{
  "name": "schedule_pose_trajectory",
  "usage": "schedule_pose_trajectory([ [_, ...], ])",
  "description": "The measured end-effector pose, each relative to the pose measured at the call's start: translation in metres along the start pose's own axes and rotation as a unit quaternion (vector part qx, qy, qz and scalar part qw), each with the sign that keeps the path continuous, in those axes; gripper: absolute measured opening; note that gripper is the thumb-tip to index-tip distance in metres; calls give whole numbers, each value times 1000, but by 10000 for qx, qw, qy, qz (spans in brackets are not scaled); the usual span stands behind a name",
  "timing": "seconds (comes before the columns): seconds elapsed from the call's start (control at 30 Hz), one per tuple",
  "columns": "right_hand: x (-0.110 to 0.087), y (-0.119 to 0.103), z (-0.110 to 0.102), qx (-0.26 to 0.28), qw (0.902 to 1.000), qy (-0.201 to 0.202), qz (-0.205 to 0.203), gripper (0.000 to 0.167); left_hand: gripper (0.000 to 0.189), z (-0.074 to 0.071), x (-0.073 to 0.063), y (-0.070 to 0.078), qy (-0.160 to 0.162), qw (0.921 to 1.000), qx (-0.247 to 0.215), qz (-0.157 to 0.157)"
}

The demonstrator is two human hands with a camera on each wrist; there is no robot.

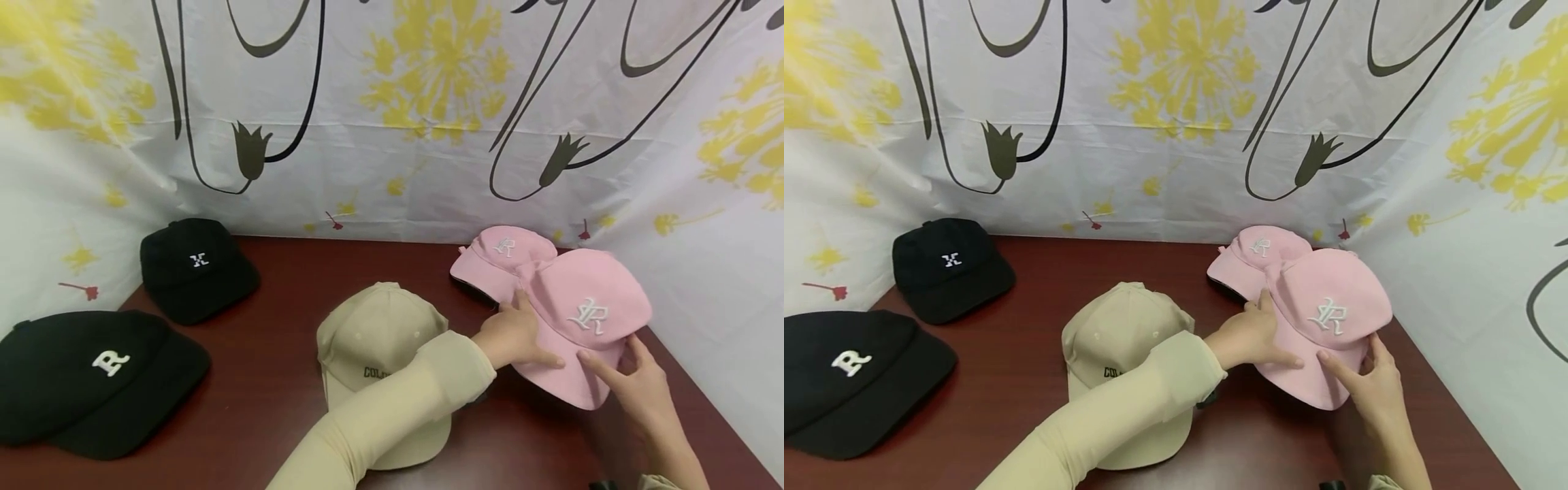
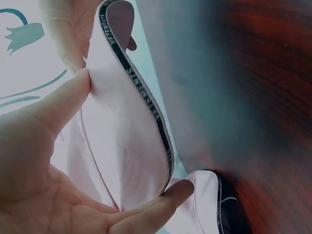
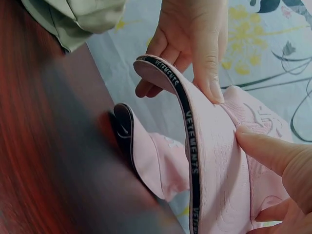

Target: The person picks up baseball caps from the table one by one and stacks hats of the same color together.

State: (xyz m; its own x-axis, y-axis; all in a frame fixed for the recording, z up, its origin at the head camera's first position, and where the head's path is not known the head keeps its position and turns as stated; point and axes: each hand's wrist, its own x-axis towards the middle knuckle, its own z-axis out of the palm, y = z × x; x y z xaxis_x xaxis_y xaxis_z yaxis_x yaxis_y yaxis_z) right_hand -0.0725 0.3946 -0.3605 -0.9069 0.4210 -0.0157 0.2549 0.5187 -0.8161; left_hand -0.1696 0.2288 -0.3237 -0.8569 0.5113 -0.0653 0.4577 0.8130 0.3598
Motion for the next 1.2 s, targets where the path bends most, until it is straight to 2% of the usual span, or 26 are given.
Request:
schedule_pose_trajectory([
  [0.2,-5,-5,6,73,9994,-122,-330,89,125,1,-15,-5,109,9995,217,-184],
  [0.4,-9,-8,7,-191,9987,-276,-391,89,118,0,-30,-6,168,9982,529,-240],
  [0.67,-19,0,10,-141,9969,-510,-583,84,112,9,-49,-7,339,9964,744,-218],
  [0.9,-29,6,18,-328,9946,-600,-776,80,94,22,-61,-10,295,9969,698,-206],
  [1.2,-39,14,25,-932,9895,-882,-665,80,99,31,-75,-18,202,9977,619,-190],
])
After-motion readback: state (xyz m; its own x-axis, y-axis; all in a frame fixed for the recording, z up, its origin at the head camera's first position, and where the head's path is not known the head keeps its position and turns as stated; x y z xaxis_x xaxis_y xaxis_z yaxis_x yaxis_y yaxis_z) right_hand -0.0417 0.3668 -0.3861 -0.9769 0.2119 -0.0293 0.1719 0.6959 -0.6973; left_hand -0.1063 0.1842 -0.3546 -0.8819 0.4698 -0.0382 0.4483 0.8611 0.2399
